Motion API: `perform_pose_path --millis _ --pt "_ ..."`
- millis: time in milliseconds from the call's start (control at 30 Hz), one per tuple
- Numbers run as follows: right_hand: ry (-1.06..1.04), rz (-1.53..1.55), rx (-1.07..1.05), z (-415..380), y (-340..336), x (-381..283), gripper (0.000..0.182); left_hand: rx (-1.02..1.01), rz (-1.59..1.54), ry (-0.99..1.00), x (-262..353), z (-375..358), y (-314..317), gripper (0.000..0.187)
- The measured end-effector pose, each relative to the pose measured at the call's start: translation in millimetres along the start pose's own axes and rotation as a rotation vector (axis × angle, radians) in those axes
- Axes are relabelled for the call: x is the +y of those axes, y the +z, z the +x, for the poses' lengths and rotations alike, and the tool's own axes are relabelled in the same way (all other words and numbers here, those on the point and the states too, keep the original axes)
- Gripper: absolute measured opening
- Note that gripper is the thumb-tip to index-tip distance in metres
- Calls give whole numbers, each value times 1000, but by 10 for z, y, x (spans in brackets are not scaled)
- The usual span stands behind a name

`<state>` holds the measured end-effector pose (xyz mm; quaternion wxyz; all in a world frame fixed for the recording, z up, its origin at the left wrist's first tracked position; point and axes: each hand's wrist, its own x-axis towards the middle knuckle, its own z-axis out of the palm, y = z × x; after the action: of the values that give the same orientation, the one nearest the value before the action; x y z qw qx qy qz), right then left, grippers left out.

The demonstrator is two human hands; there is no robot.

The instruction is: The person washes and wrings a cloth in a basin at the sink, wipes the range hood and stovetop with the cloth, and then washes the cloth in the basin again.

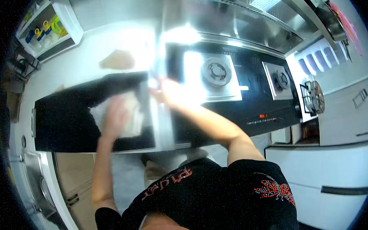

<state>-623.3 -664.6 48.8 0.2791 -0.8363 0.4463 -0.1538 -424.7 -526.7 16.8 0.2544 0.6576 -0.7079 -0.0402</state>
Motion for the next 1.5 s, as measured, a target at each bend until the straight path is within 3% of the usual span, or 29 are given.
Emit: perform_pose_path --millis 100,267,333,467,500,533,600,667,700,733,767,833,867,933,967,1000,1067,1100,1133,1167,1200,1233,1267,1333,1400,1500 --pt "134 -26 98 -132 485 -68 51 -118 73 6 18 51 255 51" --pt "214 -117 168 -210 742 -387 37 -192 48 9 -129 80 51 56" --pt "243 -157 173 -241 780 -366 34 -222 12 0 -410 130 -72 56" --pt "282 -170 170 -231 793 -381 34 -46 332 -93 -1532 83 -630 53" --pt "286 -169 167 -229 789 -391 34 -190 422 -255 -1931 72 -774 51" --pt "289 -167 162 -228 800 -390 33 -72 267 -358 -2508 -88 -839 50" --pt "241 -187 221 -224 864 -310 33 -36 457 -582 -3208 -370 -1056 58" --pt "196 -213 277 -236 905 -269 33 -76 594 -835 -3446 -516 -1178 65" --pt "173 -231 308 -237 918 -271 33 -25 602 -860 -3473 -529 -1096 66" --pt "144 -249 340 -220 923 -269 33 38 601 -861 -3444 -554 -961 65" --pt "156 -261 338 -207 926 -257 34 -83 744 -816 -3064 -481 -879 66" --pt "156 -283 376 -192 1016 -169 35 -69 454 -523 -2102 -465 -628 72" --pt "211 -297 335 -178 1017 -186 34 20 325 -281 -1535 -463 -482 75" --pt "149 -424 356 -163 1131 -19 28 -78 60 -187 -700 -457 -253 77" --pt "101 -522 261 -213 1130 12 23 -135 -76 -152 -273 -469 -145 78" --pt "125 -572 161 -229 1086 80 19 -4 -139 -24 -55 -491 -45 69" --pt "169 -755 -129 -211 887 -155 16 -131 -182 11 -105 -586 -62 65" --pt "219 -746 -148 -136 834 -106 22 -95 -86 104 -223 -620 31 60" --pt "292 -301 144 -164 784 -257 29 -82 -54 122 -369 -627 -74 57" --pt "192 -373 139 -146 759 36 37 -56 -2 97 -596 -624 -164 56" --pt "219 -270 163 -123 732 65 34 -36 45 86 -870 -573 -256 55" --pt "146 -237 170 -99 835 52 34 -107 233 45 -1209 -644 -672 47" --pt "97 -204 200 -116 770 138 34 97 168 41 -1555 -660 -826 35" --pt "232 -97 121 -109 729 69 34 163 256 -105 -2372 -761 -1283 39" --pt "210 62 115 -113 785 133 34 146 403 -304 -3236 -933 -1645 43" --pt "243 -20 67 -114 763 37 35 74 612 -588 -4498 -1281 -1926 49"
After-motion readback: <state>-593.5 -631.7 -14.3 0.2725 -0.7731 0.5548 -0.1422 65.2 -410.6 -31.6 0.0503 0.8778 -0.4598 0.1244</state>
